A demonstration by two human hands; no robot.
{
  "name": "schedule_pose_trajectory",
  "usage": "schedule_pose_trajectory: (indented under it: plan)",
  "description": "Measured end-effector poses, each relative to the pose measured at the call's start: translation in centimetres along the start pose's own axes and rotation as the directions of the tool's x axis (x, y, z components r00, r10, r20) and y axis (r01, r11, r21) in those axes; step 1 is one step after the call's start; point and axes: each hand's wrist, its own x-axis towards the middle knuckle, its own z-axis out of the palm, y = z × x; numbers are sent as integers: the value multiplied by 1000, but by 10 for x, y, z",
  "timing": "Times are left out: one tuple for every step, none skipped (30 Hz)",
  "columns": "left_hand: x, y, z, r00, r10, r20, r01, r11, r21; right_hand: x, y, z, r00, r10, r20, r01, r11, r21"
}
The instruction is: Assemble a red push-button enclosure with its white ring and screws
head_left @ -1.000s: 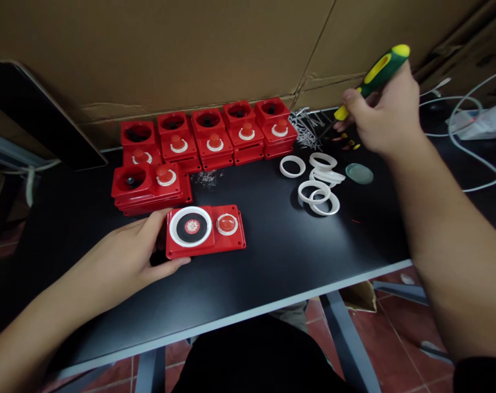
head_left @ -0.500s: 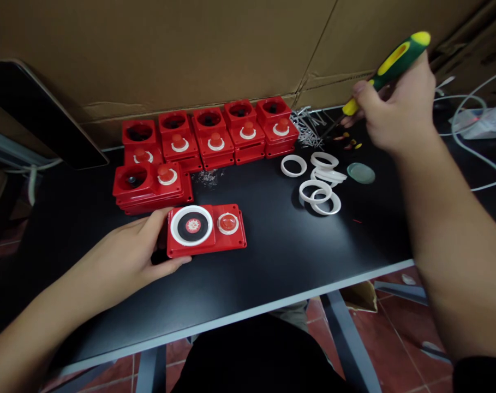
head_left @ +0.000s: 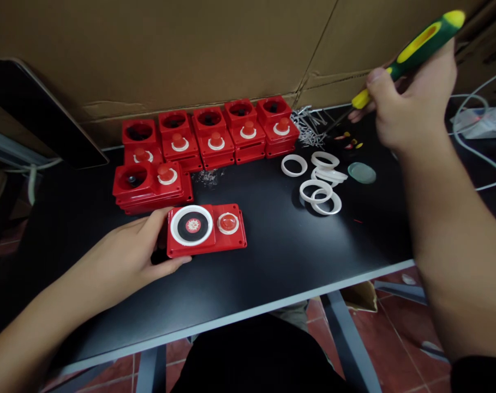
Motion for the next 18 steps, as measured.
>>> schedule_pose_trajectory:
  plan:
    - [0, 0, 0, 1000, 1, 0, -1, 1000, -2, 0, 1, 0, 1000, -6, 2, 6, 1000, 0]
    - [0, 0, 0, 1000, 3, -1, -3, 1000, -4, 0, 2, -1, 1000, -8, 6, 8, 1000, 1]
    - [0, 0, 1, 1000, 2, -1, -2, 1000, -5, 0, 2, -1, 1000, -12, 15, 12, 1000, 3]
    - [0, 0, 1, 1000, 7, -8, -7, 1000, -5, 0, 3, -1, 1000, -16, 20, 15, 1000, 9]
    - [0, 0, 1, 1000, 11, -13, -12, 1000, -6, 0, 3, -1, 1000, -15, 23, 15, 1000, 14]
    - [0, 0, 1, 1000, 11, -18, -11, 1000, -6, 1, 4, 0, 1000, -12, 22, 12, 1000, 18]
    - [0, 0, 0, 1000, 6, -17, -6, 1000, -6, 1, 4, 0, 1000, -10, 22, 10, 1000, 21]
    - [0, 0, 0, 1000, 3, -15, -3, 1000, -6, 1, 5, 1, 1000, -9, 17, 8, 1000, 16]
    - [0, 0, 0, 1000, 0, -13, 0, 1000, -7, 1, 5, 1, 1000, -6, 9, 6, 1000, 9]
    - [0, 0, 0, 1000, 1, -14, -1, 1000, -7, 1, 5, 2, 1000, -3, 0, 3, 1000, 2]
    - [0, 0, 0, 1000, 2, -15, -2, 1000, -8, 1, 5, 2, 1000, -3, -1, 3, 1000, -1]
    - [0, -1, 0, 1000, 8, -18, -8, 1000, -7, 1, 4, 2, 1000, -4, 0, 4, 1000, 0]
    - [-1, -1, 0, 1000, 13, -19, -13, 1000, -5, 1, 4, 2, 1000, -4, 3, 4, 1000, 4]
    - [-1, -2, 0, 1000, 14, -20, -14, 1000, -1, 1, 4, 2, 1000, -2, 6, 2, 1000, 13]
    - [0, -2, 0, 1000, 15, -21, -15, 1000, 3, 1, 4, 2, 1000, 0, 12, 0, 1000, 22]
    - [0, -2, 0, 1000, 15, -19, -14, 1000, 8, 2, 4, 2, 1000, 8, 11, -8, 1000, 26]
    - [0, -1, 0, 1000, 14, -19, -14, 1000, 13, 3, 4, 2, 1000, 21, 12, -22, 999, 32]
    - [0, -1, 0, 1000, 17, -20, -17, 1000, 15, 5, 5, 2, 999, 38, 15, -38, 998, 43]
